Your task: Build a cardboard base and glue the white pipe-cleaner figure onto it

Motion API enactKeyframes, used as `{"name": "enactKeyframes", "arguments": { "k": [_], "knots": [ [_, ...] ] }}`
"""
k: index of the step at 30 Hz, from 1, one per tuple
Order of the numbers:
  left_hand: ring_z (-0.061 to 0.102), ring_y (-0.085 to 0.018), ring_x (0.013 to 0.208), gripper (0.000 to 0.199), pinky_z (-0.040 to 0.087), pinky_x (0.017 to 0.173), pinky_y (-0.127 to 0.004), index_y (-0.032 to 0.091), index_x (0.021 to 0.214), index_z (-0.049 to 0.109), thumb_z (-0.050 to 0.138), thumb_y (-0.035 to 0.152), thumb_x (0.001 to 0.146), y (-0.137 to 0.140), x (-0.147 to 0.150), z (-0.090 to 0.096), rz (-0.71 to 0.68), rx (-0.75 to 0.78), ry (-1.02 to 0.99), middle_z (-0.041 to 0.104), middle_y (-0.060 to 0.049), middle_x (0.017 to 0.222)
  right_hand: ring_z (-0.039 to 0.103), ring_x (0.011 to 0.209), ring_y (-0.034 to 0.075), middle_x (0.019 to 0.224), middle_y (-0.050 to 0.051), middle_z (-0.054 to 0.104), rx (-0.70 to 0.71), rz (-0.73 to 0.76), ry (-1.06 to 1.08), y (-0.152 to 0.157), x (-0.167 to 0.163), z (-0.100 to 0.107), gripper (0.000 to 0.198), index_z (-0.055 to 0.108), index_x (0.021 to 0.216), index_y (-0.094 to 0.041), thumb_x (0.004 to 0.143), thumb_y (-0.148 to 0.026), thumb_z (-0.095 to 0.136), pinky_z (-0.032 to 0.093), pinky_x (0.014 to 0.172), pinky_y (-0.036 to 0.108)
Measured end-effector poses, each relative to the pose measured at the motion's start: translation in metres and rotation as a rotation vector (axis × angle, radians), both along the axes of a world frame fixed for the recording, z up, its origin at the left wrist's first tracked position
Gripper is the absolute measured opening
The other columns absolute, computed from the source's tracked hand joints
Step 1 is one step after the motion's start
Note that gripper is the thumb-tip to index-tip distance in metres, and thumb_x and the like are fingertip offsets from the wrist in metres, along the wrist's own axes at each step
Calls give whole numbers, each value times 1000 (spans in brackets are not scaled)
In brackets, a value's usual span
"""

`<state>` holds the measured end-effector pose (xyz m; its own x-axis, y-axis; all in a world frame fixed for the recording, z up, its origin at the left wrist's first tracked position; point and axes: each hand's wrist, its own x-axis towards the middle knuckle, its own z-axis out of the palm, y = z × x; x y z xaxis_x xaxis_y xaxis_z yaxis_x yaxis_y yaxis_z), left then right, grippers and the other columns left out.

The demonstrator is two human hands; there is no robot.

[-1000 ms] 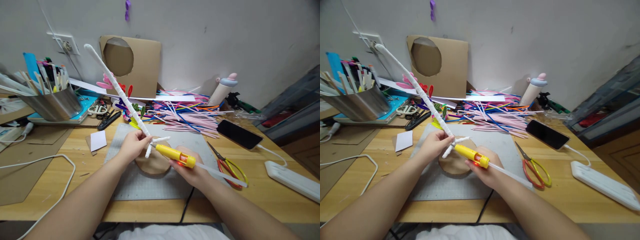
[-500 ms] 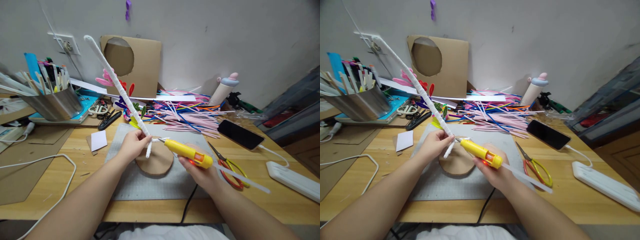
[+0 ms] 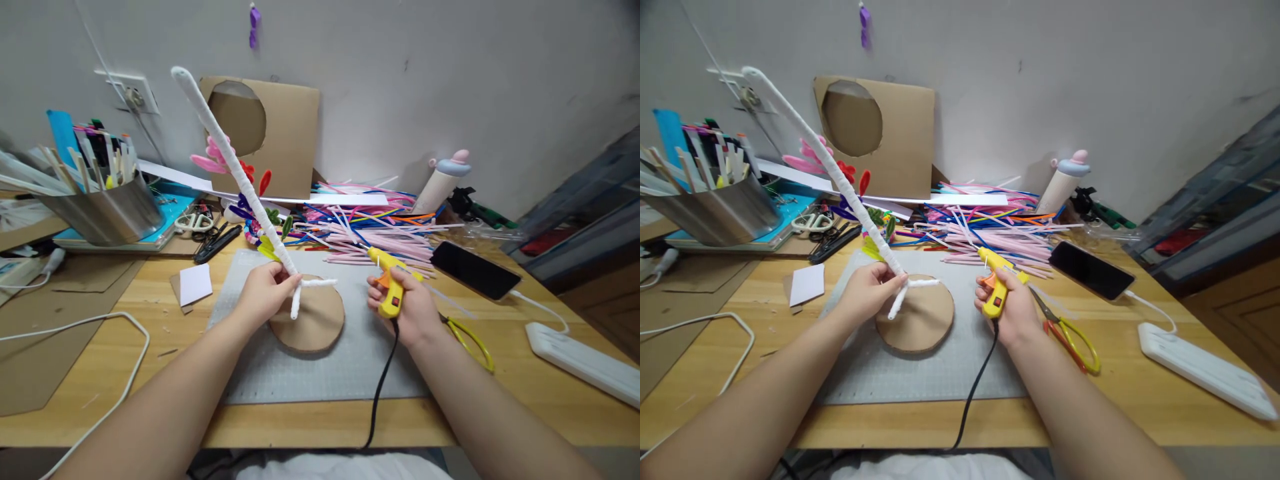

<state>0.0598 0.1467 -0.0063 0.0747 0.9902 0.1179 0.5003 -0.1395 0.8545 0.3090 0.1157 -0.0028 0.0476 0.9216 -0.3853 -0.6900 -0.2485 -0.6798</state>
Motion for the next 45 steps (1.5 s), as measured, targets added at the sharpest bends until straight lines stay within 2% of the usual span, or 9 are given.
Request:
{"name": "enactKeyframes", "arguments": {
  "k": [3,10,19,23,29,32,39,42,45],
  "knots": [
    [57,-18,60,30,38,54,-27,18,69,64,61,47,75,1,-1,-1,8,23,35,63,-1,63,55,55,13,71,3,62,-60,-15,-76,13,8,-11,8,57,84,-19,80,-21,50,48,51,25],
    [58,-20,60,30,35,55,-29,20,68,63,57,47,79,5,-9,-2,31,76,148,65,-1,63,65,68,15,84,8,67,-80,214,-70,26,15,-22,23,62,91,-16,93,-25,41,55,67,28],
    [60,-24,70,30,37,62,-32,21,71,64,52,46,82,10,-13,-5,13,98,277,68,-6,73,63,55,11,78,7,69,-232,420,-72,8,33,-29,35,60,98,-13,98,-40,37,53,54,22],
    [60,-23,69,29,36,61,-31,22,71,64,51,45,82,7,-12,-4,-4,93,299,68,-5,73,62,49,15,61,6,65,-231,459,-393,1,46,-34,42,61,89,-12,94,-49,41,50,45,24],
    [60,-23,67,28,37,60,-30,22,68,65,52,44,81,4,-11,-2,-27,77,305,68,-5,70,51,32,16,42,6,58,-192,493,-1209,10,62,-24,47,60,60,-16,83,-56,53,36,33,25],
    [62,-23,69,26,39,62,-30,23,74,70,54,43,81,5,-11,-3,-28,65,287,70,-4,74,45,31,11,39,1,52,-87,412,-1322,12,55,-9,43,56,53,-17,79,-52,60,32,35,22],
    [65,-24,84,21,45,73,-32,25,83,74,60,40,78,6,-10,-5,42,78,255,72,-5,88,57,60,15,67,1,61,552,219,-1451,8,-11,13,27,62,76,-19,87,-41,51,42,52,25],
    [64,-25,92,23,47,77,-34,24,85,74,62,42,77,5,-9,-4,60,89,254,71,-5,97,58,70,17,73,3,63,683,143,-1472,7,-25,5,22,62,76,-18,89,-33,50,44,64,28],
    [63,-26,95,23,47,82,-35,24,86,75,62,41,78,5,-8,-4,59,95,268,70,-6,100,61,82,19,87,6,66,691,242,-1442,-1,-25,-4,21,63,87,-18,91,-30,46,46,73,31]
  ]
}}
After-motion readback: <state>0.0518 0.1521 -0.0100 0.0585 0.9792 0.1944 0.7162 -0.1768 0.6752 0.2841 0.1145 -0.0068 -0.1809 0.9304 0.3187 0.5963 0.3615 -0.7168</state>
